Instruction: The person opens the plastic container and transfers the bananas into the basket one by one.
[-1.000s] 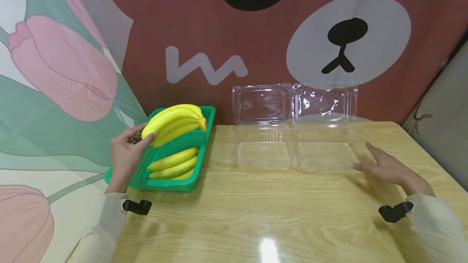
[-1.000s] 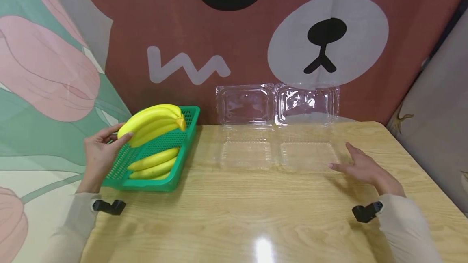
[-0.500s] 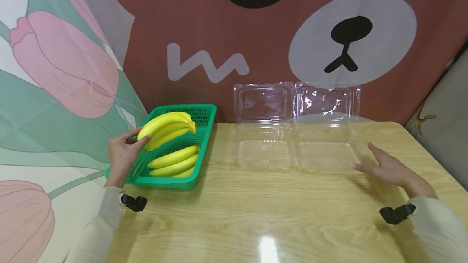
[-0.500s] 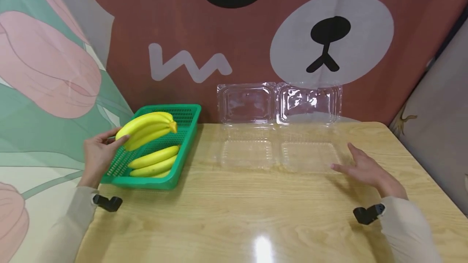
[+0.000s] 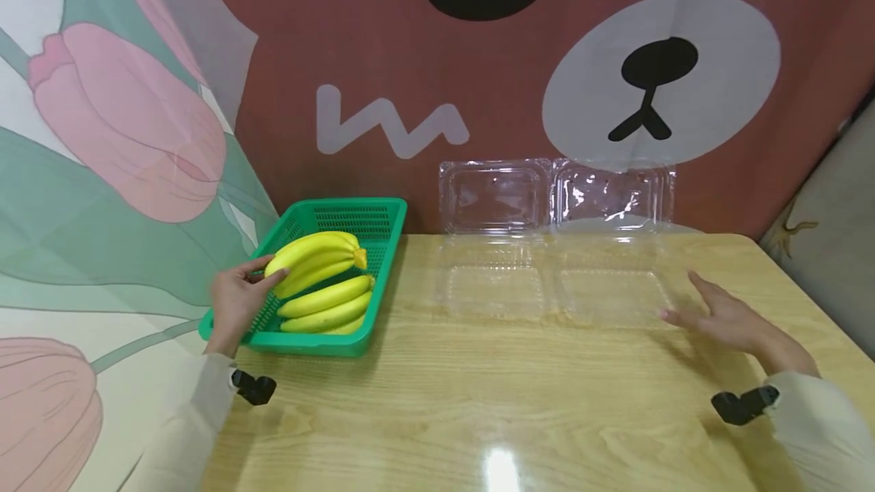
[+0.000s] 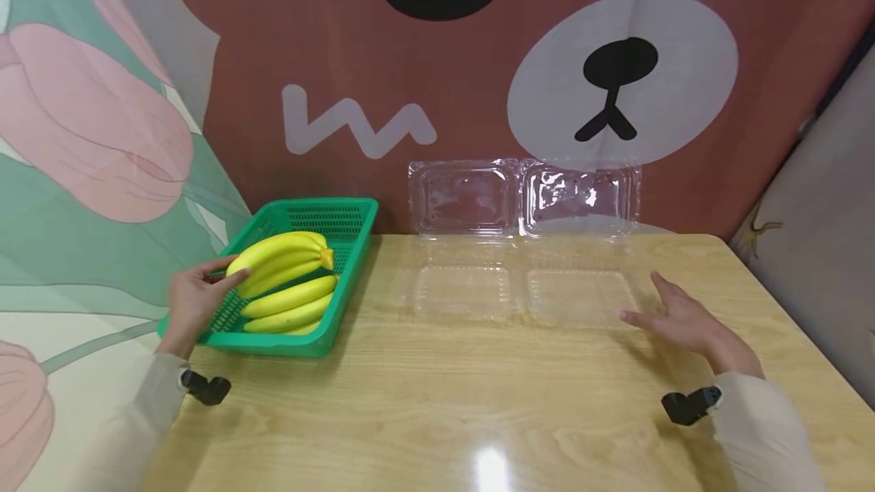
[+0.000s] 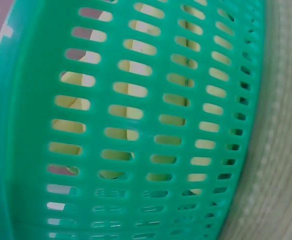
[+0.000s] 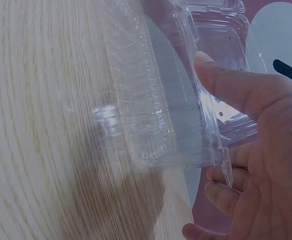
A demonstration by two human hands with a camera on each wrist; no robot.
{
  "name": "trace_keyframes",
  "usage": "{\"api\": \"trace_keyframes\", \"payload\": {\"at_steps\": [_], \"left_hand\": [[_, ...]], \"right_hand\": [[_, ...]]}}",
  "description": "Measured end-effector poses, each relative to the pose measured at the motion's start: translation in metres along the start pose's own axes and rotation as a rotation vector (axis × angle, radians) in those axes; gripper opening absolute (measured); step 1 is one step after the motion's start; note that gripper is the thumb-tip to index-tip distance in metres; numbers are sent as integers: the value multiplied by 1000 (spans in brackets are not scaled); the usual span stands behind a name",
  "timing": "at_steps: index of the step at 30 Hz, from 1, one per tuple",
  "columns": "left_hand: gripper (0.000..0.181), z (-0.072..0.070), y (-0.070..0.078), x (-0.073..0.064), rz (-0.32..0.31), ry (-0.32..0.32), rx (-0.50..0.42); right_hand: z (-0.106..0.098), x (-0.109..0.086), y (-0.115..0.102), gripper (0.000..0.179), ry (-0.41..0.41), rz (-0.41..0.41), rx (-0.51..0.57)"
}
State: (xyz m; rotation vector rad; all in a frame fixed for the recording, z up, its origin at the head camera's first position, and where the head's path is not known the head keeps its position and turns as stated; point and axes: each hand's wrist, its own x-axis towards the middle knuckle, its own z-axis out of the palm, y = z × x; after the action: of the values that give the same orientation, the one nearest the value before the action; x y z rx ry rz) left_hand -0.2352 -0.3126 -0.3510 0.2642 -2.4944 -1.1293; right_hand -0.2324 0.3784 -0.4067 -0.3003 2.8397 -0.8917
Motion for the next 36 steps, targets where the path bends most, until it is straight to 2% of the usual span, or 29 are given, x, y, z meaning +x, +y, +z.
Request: {"api": "trace_keyframes", "payload": {"at_steps": [3, 10, 17, 26, 36], "left_hand": [[51, 1, -2, 1, 3, -10, 17], [50, 1, -3, 2, 57, -43, 58], [52, 1, -5, 6, 35, -99, 78], [56, 3, -5, 10, -9, -211, 81], [54, 6, -10, 17, -36, -240, 43]], "right_hand": [[1, 1, 2, 98, 1, -3, -6], [0, 3, 1, 98, -1, -4, -7], [0, 3, 2, 99, 1, -7, -7], [-2, 3, 3, 99, -1, -13, -12], [-1, 2, 3, 100, -12, -13, 3]]}}
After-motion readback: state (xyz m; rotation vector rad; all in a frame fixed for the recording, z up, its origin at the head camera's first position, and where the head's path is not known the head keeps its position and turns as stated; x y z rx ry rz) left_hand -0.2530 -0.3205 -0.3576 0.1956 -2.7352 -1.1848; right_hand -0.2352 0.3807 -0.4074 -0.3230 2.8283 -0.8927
